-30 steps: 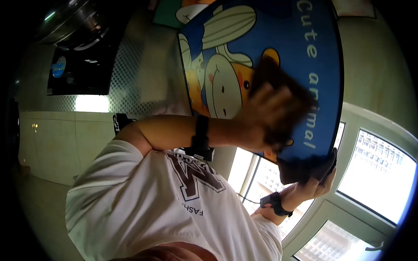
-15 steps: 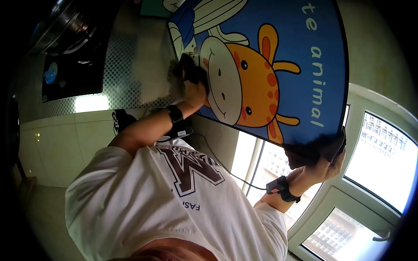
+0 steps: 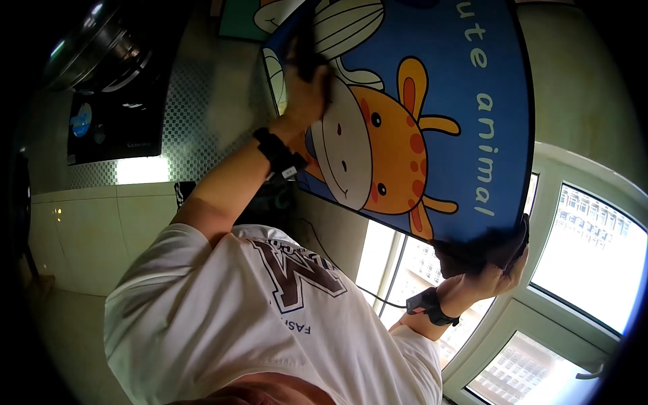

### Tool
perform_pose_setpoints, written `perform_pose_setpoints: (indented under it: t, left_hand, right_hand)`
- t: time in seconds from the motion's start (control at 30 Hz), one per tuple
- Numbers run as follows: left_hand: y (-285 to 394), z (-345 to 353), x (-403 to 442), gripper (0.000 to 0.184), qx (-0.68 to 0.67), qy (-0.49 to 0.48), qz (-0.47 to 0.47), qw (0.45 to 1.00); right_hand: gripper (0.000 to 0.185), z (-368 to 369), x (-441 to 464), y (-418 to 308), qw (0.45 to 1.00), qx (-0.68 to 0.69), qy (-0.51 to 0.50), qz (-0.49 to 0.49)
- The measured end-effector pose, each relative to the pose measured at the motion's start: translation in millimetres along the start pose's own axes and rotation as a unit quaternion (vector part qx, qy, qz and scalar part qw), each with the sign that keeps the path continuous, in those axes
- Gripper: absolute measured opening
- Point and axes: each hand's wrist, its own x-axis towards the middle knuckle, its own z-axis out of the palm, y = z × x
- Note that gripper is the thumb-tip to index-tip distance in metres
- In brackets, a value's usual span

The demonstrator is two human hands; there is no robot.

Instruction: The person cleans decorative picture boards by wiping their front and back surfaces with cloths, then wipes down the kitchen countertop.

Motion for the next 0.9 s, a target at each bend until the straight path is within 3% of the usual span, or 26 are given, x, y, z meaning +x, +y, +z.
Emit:
perform_pose_setpoints:
  t: [0.07, 0.13, 0.17, 0.23, 0.27, 0.3, 0.33, 0.37, 0.4, 0.43, 0.47, 0.53, 0.57, 0.63, 0.67, 0.7, 0.77, 0.8, 0.83, 0.87, 0.9]
  left_hand:
    - [-63, -11, -9, 0.058, 0.068, 0.030, -0.252, 0.965]
    - [-63, -14, -39, 0.051, -0.211, 0.075, -0.281, 0.933]
    - [-83, 3, -64, 0.050, -0.372, 0.119, -0.331, 0.859]
    - [-34, 29, -95, 0.052, -0.507, 0.116, -0.420, 0.744]
    - [0, 35, -104, 0.059, -0.488, 0.041, -0.373, 0.788]
    - [50, 29, -100, 0.070, -0.329, -0.089, -0.225, 0.913]
    - [102, 8, -86, 0.082, -0.111, -0.165, 0.019, 0.980]
    - [136, 7, -69, 0.096, -0.023, -0.204, 0.195, 0.959]
    - [142, 25, -52, 0.103, 0.006, -0.238, 0.373, 0.897]
    - [161, 28, -27, 0.083, -0.017, -0.236, 0.453, 0.860]
    - [169, 26, 3, 0.079, -0.018, -0.286, 0.473, 0.833]
    - [161, 28, 45, 0.076, 0.076, -0.200, 0.417, 0.883]
    - [140, 28, 61, 0.076, -0.023, -0.224, 0.276, 0.934]
    - [67, 30, 79, 0.078, -0.021, -0.112, 0.130, 0.985]
    - [31, 30, 79, 0.079, 0.079, 0.019, 0.126, 0.989]
    - [14, 13, 80, 0.078, 0.014, -0.023, 0.063, 0.998]
    - [-60, -2, 74, 0.072, 0.150, 0.010, -0.037, 0.988]
    - [-93, -11, 66, 0.068, 0.089, 0.029, -0.067, 0.993]
    - [-99, -19, 64, 0.064, 0.027, 0.051, -0.096, 0.994]
    - [-103, -16, 63, 0.064, 0.028, 0.052, -0.094, 0.994]
    - [-105, -10, 59, 0.058, 0.072, 0.075, -0.152, 0.983]
  right_hand:
    - [0.047, 0, 1, -2, 1.000, -0.019, -0.003, -0.003]
    - [0.046, 2, 2, -9, 0.999, -0.034, -0.003, -0.008]
    - [0.046, 4, 1, -17, 0.999, -0.039, 0.001, -0.034]
    - [0.048, 0, 0, -20, 0.994, -0.030, -0.024, -0.101]
    - [0.048, -2, -2, -18, 0.994, -0.028, -0.023, -0.102]
    - [0.049, -3, -5, -16, 0.995, -0.037, -0.012, -0.092]
    - [0.050, -3, -6, -15, 0.996, -0.046, -0.001, -0.082]
    - [0.050, -3, -6, -15, 0.996, -0.044, -0.003, -0.084]
    - [0.051, -3, -7, -16, 0.995, -0.047, -0.002, -0.088]
    - [0.054, -2, -6, -16, 0.994, -0.050, -0.001, -0.093]
    - [0.054, -1, -5, -14, 0.994, -0.048, -0.002, -0.095]
    - [0.051, -2, -4, -10, 0.996, -0.039, -0.007, -0.086]
    - [0.051, 0, -3, -10, 0.995, -0.039, -0.007, -0.087]
    - [0.047, 7, 1, -7, 0.999, -0.003, 0.009, -0.034]
    - [0.047, 7, 4, -4, 0.999, -0.003, 0.011, -0.034]
    - [0.045, 6, 6, 1, 1.000, 0.009, 0.006, -0.020]
    - [0.043, 7, 6, 10, 0.999, 0.025, 0.015, 0.015]
    - [0.043, 5, 6, 10, 0.999, 0.025, 0.015, 0.016]
    - [0.043, 5, 7, 11, 1.000, 0.012, 0.010, -0.008]
    - [0.043, 5, 8, 12, 0.999, 0.000, 0.005, -0.032]
    - [0.043, 6, 8, 10, 0.999, 0.002, 0.007, -0.032]
